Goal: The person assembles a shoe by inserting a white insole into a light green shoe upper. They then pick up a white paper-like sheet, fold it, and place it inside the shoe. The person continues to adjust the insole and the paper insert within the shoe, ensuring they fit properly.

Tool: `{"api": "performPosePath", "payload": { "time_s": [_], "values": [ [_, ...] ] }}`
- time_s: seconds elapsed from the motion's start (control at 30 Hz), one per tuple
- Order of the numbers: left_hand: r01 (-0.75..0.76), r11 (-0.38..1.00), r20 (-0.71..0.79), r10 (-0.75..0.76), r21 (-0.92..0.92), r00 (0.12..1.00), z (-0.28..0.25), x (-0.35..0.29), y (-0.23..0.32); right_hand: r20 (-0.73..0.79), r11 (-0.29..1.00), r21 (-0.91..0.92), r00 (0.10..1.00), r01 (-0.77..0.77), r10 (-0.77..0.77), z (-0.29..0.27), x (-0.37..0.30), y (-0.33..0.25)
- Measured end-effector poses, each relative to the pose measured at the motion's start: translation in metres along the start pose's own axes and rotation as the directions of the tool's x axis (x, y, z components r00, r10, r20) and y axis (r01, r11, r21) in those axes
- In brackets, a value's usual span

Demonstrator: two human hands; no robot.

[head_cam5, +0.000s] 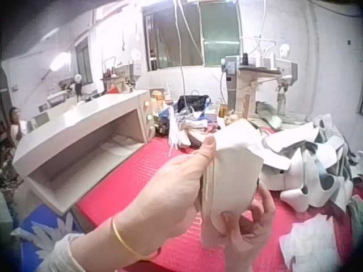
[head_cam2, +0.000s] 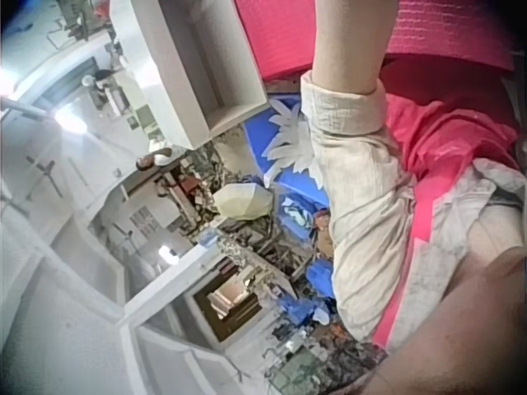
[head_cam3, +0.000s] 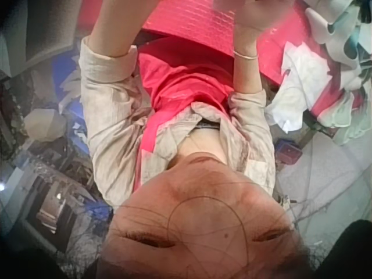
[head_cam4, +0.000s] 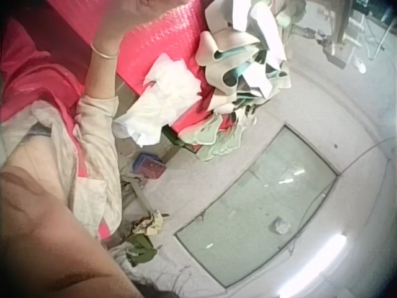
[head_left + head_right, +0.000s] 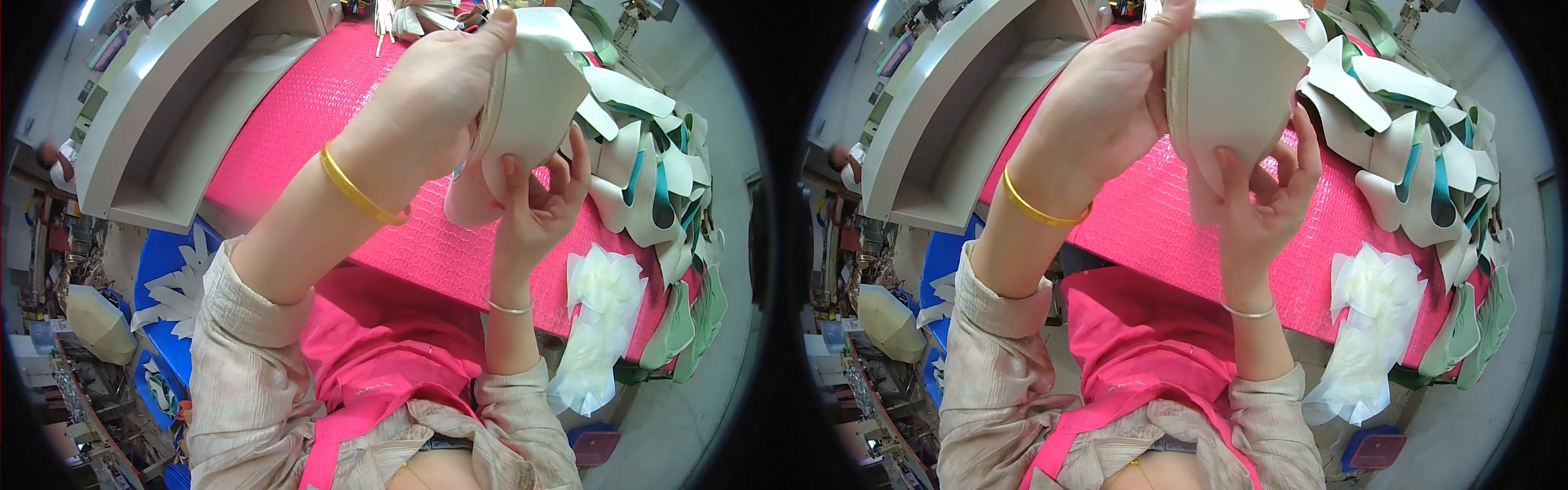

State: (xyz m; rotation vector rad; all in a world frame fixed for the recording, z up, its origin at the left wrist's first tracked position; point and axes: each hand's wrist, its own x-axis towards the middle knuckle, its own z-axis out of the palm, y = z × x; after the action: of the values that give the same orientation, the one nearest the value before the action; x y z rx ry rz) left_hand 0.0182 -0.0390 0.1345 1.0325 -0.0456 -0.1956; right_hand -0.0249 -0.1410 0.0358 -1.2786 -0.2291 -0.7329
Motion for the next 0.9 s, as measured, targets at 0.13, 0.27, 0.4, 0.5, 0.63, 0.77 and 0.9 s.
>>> {"api": "performPosePath", "payload": {
  "time_s": [0.13, 0.27, 0.4, 0.5, 0.63, 0.77, 0.9],
  "values": [
    [-0.093, 0.995, 0.187, 0.097, -0.030, 0.978, -0.003, 0.002, 0.009, -0.017, 0.958, -0.268, 0.994, 0.104, -0.112, -0.005, 0.004, 0.030],
    [-0.109, 0.985, 0.205, 0.081, 0.130, 0.975, -0.006, 0.010, 0.014, 0.037, 0.907, -0.380, 0.983, 0.179, -0.179, -0.003, 0.005, 0.054],
    [-0.525, 0.727, 0.245, 0.465, 0.442, 0.851, -0.014, 0.027, -0.005, 0.159, 0.916, -0.401, 0.986, 0.025, 0.043, -0.016, 0.004, 0.045],
    [-0.722, 0.409, 0.520, 0.505, 0.559, 0.689, -0.038, 0.027, -0.045, 0.246, 0.936, 0.065, 0.915, -0.345, 0.320, -0.060, 0.033, 0.036],
    [-0.713, 0.064, 0.630, 0.419, 0.698, 0.654, -0.082, 0.013, -0.117, 0.169, 0.927, 0.101, 0.924, -0.361, 0.342, -0.051, 0.042, 0.027],
    [-0.522, 0.536, 0.395, 0.341, 0.664, 0.853, -0.100, -0.010, -0.146, 0.160, 0.909, 0.293, 0.952, -0.297, 0.260, -0.062, -0.008, 0.010],
    [-0.287, 0.750, 0.268, 0.151, 0.596, 0.951, -0.121, -0.023, -0.156, 0.483, 0.951, 0.101, 0.850, -0.294, 0.211, -0.068, -0.003, -0.004]
  ]
}}
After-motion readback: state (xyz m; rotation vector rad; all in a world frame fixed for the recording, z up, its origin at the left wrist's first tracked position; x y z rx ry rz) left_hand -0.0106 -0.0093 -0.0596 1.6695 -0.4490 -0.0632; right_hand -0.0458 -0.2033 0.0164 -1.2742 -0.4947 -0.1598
